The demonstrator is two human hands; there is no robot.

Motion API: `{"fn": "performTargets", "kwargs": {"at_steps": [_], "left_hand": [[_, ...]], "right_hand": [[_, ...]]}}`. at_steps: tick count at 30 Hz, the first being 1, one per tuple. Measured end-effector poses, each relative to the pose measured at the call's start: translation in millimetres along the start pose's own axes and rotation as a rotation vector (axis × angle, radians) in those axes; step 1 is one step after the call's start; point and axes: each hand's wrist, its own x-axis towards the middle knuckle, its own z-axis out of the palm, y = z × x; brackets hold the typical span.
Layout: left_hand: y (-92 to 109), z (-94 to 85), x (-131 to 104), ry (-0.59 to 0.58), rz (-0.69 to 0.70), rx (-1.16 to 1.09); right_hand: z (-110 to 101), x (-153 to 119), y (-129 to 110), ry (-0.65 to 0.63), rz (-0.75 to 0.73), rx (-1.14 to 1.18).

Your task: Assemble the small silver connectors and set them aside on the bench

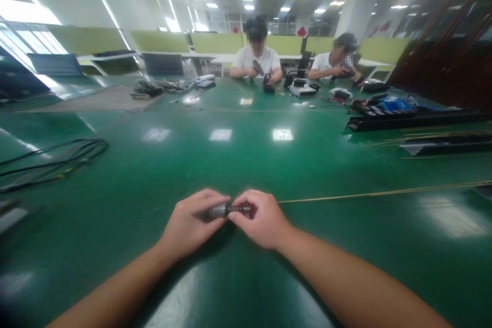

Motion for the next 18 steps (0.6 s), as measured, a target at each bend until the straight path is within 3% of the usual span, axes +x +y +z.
{"fn": "performTargets", "kwargs": {"at_steps": [18], "left_hand": [[-1.2,-1.8,0.5,0.014,0.005,0.031]], "right_hand": [[1.8,-0.8,2.7,-0.009,0.081,0.071]]}}
